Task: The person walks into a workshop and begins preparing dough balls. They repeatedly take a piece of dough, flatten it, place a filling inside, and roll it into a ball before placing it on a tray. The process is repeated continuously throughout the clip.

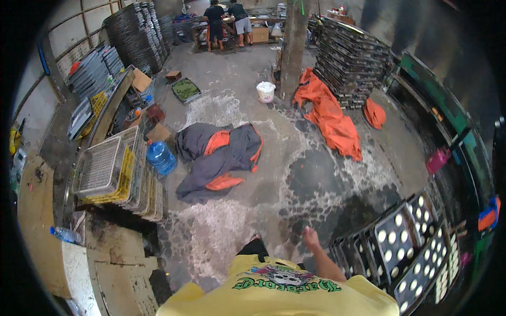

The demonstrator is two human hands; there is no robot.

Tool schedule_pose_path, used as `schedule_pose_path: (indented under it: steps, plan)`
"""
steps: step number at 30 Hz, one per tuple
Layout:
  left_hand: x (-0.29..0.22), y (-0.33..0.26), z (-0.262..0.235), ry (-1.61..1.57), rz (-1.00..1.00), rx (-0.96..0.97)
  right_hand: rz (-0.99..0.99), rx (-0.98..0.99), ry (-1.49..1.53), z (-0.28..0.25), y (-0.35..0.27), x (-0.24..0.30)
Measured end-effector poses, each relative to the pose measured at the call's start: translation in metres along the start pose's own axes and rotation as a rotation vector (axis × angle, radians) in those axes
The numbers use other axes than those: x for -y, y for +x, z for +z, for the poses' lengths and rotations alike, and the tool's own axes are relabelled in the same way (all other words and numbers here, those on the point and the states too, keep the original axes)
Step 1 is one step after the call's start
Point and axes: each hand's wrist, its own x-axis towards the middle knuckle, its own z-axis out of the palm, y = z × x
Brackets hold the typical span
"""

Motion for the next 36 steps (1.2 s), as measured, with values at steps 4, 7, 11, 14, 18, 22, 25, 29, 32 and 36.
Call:
schedule_pose_path:
  steps: [4,7,11,14,18,22,25,29,32,36]
  plan:
    - [-0.178,0.118,-0.063,0.790,0.706,-0.090,0.458,0.100,0.191,0.001,0.076,-0.031]
    - [-0.359,0.200,-0.127,0.278,0.888,-0.087,1.062,0.075,0.325,-0.013,0.133,-0.005]
    - [-0.659,0.203,-0.203,-0.204,0.969,-0.045,0.901,0.211,0.078,-0.035,0.210,-0.078]
    - [-0.789,0.238,-0.232,-0.300,0.785,-0.105,0.849,0.269,-0.113,-0.057,0.315,-0.111]
    - [-0.804,0.312,-0.222,-0.458,0.446,-0.044,0.535,0.416,-0.619,-0.095,0.535,-0.130]
    - [-0.752,0.369,-0.192,-0.084,0.321,0.101,-0.491,0.347,-1.118,-0.073,0.798,-0.098]
    - [-0.712,0.368,-0.204,-0.213,0.028,0.014,0.167,0.284,-0.316,0.000,0.984,-0.005]
    - [-0.729,0.387,-0.239,-0.372,-0.217,-0.028,0.195,0.293,-0.163,0.079,1.155,0.089]
    - [-0.793,0.461,-0.295,-0.453,-0.192,-0.073,0.190,0.366,-0.051,0.131,1.257,0.150]
    - [-0.941,0.586,-0.429,-0.517,0.041,-0.166,0.602,0.648,-0.037,0.182,1.308,0.166]
